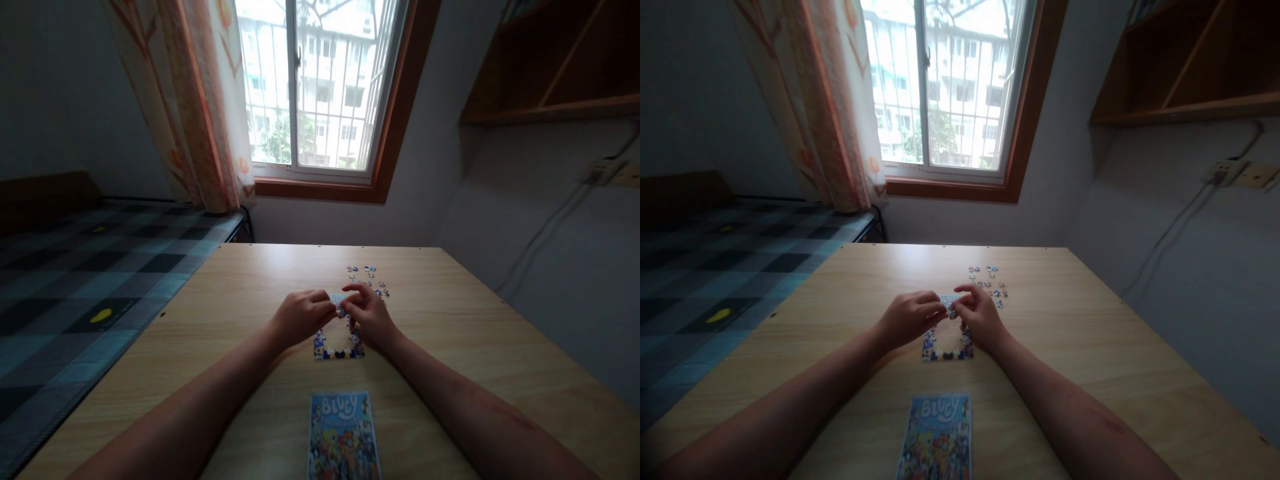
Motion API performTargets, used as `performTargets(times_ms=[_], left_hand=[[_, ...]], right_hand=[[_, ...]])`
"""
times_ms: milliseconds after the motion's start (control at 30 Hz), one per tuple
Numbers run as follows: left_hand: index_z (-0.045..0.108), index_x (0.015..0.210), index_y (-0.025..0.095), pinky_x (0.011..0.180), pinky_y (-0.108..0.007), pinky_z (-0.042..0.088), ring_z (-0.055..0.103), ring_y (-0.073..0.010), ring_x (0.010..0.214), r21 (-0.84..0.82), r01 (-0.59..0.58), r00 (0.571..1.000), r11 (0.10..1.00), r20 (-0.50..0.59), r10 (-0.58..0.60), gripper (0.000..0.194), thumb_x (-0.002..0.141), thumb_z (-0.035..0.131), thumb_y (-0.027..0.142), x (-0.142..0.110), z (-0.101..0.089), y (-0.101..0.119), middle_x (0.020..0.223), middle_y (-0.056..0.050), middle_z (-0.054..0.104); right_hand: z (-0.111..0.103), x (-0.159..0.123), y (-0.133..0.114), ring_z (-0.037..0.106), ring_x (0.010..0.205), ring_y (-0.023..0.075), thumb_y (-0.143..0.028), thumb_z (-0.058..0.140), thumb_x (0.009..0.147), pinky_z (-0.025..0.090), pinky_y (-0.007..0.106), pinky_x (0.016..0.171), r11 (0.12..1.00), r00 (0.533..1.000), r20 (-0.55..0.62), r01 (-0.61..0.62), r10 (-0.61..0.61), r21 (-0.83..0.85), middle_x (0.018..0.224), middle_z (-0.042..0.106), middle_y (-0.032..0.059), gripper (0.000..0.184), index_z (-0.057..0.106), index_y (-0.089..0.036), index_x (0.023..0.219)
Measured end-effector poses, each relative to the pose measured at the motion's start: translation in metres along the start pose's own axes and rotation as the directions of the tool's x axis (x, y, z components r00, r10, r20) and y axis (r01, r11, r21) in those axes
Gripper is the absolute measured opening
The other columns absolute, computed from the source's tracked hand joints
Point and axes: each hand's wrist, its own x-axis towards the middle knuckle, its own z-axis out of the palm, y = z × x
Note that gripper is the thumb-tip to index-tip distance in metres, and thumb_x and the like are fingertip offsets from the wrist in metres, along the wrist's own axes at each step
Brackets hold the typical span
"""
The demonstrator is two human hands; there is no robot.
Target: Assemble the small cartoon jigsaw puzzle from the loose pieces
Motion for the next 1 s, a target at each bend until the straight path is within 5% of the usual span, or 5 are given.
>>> performTargets(times_ms=[233,567,1000], left_hand=[[0.071,0.108,0.022,0.065,-0.024,0.053,0.067,-0.0121,0.076,-0.023,0.044,0.999,0.999,0.015,-0.043,0.022,0.099,0.058,0.038,-0.0026,0.0033,-0.0019,0.097,-0.002,0.072],[0.073,0.104,0.024,0.068,-0.023,0.053,0.068,-0.0114,0.077,-0.065,0.021,1.0,0.998,0.001,-0.021,0.018,0.1,0.057,0.031,-0.0018,0.0044,-0.0037,0.093,0.0,0.073],[0.073,0.109,0.024,0.067,-0.025,0.054,0.068,-0.0126,0.077,-0.04,0.103,0.994,0.994,0.046,-0.101,0.019,0.098,0.058,0.029,-0.0045,0.0073,-0.0049,0.099,-0.002,0.072]], right_hand=[[-0.001,-0.0004,0.0,0.063,0.056,0.0138,-0.043,0.081,0.076,0.045,0.019,0.041,0.998,0.994,0.086,-0.061,0.062,-0.01,0.074,0.072,-0.0004,0.054,0.06,-0.021,0.12],[-0.0051,0.0014,-0.0007,0.052,0.054,0.0083,-0.038,0.078,0.079,0.034,0.017,0.045,0.991,0.983,0.153,-0.113,0.101,0.068,0.072,0.07,-0.0024,0.065,0.058,-0.023,0.139],[-0.0036,0.0007,-0.003,0.063,0.073,0.0143,-0.023,0.072,0.072,0.046,0.021,0.056,0.998,0.988,0.144,-0.062,0.06,0.015,0.101,0.079,0.0041,0.088,0.041,-0.027,0.154]])
